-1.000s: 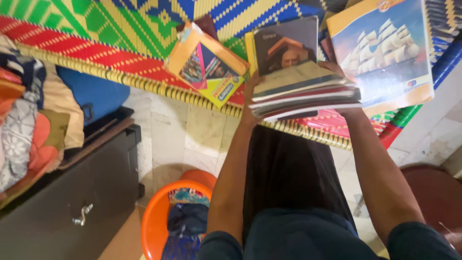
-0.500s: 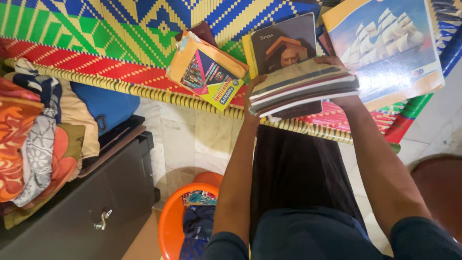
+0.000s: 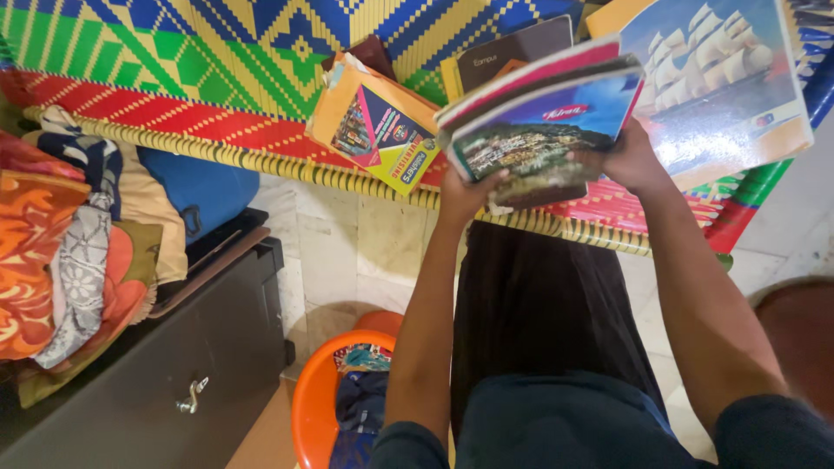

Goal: The person picks up several books and notebooks from a colorful woven surface, looks at their covers, and places them onto a shelf inside a cupboard.

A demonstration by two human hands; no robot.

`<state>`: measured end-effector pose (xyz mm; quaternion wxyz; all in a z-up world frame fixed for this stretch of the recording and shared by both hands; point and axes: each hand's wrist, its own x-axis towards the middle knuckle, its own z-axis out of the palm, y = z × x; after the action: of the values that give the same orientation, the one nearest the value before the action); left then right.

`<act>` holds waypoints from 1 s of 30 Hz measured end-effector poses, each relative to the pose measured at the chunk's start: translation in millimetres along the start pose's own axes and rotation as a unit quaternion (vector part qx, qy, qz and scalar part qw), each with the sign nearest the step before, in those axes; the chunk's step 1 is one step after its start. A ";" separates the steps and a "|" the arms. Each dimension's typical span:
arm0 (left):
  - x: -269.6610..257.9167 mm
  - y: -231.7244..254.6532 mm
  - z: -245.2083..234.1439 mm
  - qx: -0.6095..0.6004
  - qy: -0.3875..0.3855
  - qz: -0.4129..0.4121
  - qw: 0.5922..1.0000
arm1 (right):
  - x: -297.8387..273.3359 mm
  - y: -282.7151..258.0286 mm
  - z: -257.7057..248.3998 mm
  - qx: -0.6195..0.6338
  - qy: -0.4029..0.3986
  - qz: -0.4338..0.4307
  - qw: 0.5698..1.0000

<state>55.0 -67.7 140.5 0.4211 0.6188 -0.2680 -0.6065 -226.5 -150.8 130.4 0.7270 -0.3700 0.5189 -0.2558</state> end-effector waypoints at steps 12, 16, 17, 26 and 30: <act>-11.8 -35.4 -6.4 -0.018 0.003 -0.143 0.989 | -47.2 33.0 22.3 0.067 0.053 0.116 0.990; -9.9 -54.4 -5.7 -0.094 -0.016 -0.166 0.981 | -50.5 42.0 10.7 0.143 0.084 0.061 0.984; -9.5 -57.6 -5.2 -0.096 -0.017 -0.160 0.982 | -50.7 45.2 4.2 0.142 0.085 0.061 0.984; -7.6 -93.1 -3.4 -0.123 0.095 -0.174 0.972 | -68.7 13.9 -68.9 -0.208 0.251 -0.160 0.932; -3.1 -98.1 -2.6 -0.049 0.129 -0.190 0.972 | -90.9 -48.8 -79.6 -0.344 0.240 -0.266 0.868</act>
<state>39.6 -15.4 58.9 0.3586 0.7105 -0.0587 -0.6026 -331.1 -132.8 206.0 0.3111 -0.6475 0.6146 -0.3259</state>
